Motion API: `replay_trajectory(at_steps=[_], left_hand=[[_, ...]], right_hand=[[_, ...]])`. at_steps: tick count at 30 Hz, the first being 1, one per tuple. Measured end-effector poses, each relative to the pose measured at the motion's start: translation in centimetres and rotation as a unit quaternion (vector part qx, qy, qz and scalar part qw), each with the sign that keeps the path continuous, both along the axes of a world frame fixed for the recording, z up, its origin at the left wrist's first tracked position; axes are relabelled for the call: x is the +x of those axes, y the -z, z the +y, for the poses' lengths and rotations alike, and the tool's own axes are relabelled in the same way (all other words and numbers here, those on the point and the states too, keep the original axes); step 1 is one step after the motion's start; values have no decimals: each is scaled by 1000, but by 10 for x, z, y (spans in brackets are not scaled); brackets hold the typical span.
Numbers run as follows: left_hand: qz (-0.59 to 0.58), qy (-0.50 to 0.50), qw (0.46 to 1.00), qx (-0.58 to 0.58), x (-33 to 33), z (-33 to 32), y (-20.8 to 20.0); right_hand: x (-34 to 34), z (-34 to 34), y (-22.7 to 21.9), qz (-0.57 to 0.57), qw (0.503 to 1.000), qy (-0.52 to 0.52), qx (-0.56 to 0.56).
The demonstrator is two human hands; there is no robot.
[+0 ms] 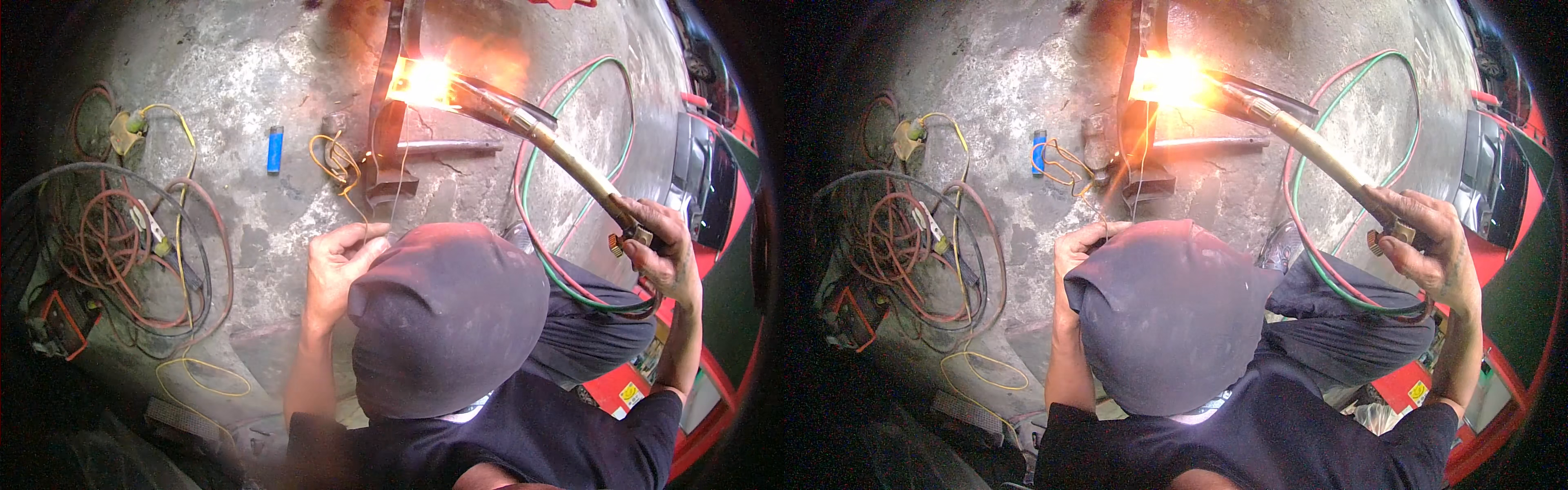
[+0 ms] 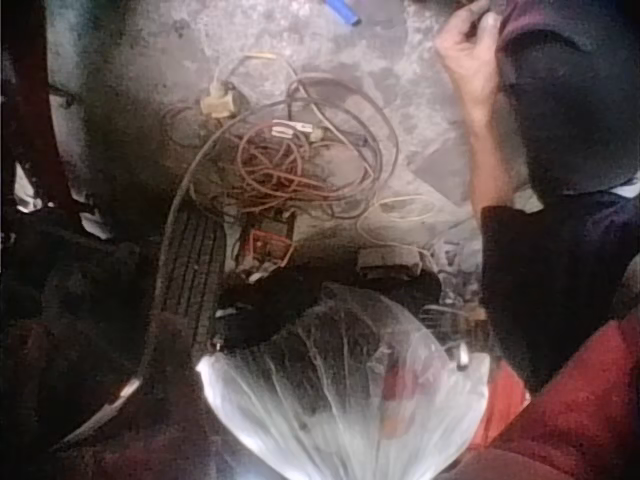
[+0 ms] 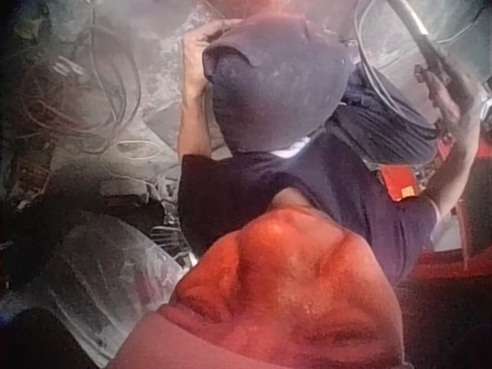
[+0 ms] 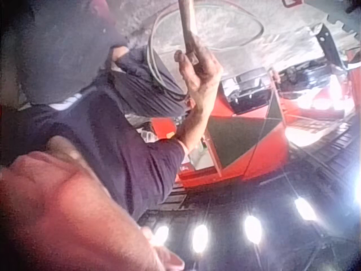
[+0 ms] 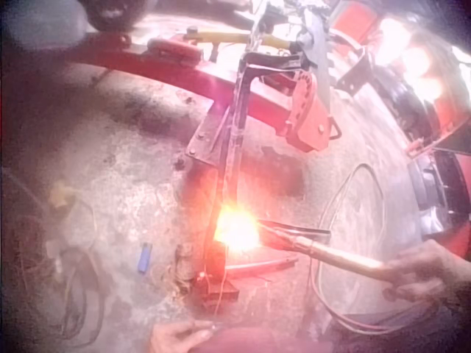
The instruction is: The person uses a gas welding torch to heat and weld a curved metal part on the floor of a workshop.
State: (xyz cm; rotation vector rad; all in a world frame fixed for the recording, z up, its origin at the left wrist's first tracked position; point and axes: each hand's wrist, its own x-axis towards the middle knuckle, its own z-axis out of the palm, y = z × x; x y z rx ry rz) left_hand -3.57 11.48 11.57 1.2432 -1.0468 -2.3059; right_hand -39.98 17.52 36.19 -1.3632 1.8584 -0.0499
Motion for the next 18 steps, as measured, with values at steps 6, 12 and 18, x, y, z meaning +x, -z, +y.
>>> replay_trajectory(at_steps=[6, 12, 18], left_hand=[[5, -9, 1000, 1, 1, 2, 2], [2, 1, 1000, -10, 0, 0, 0], [4, 0, 1000, -14, 1, 0, 0]], right_hand=[[1, -1, 0, -5, 1000, 11, 9], [1, -2, 0, -6, 1000, 12, 16], [0, -2, -1, -6, 1000, 9, 20]])
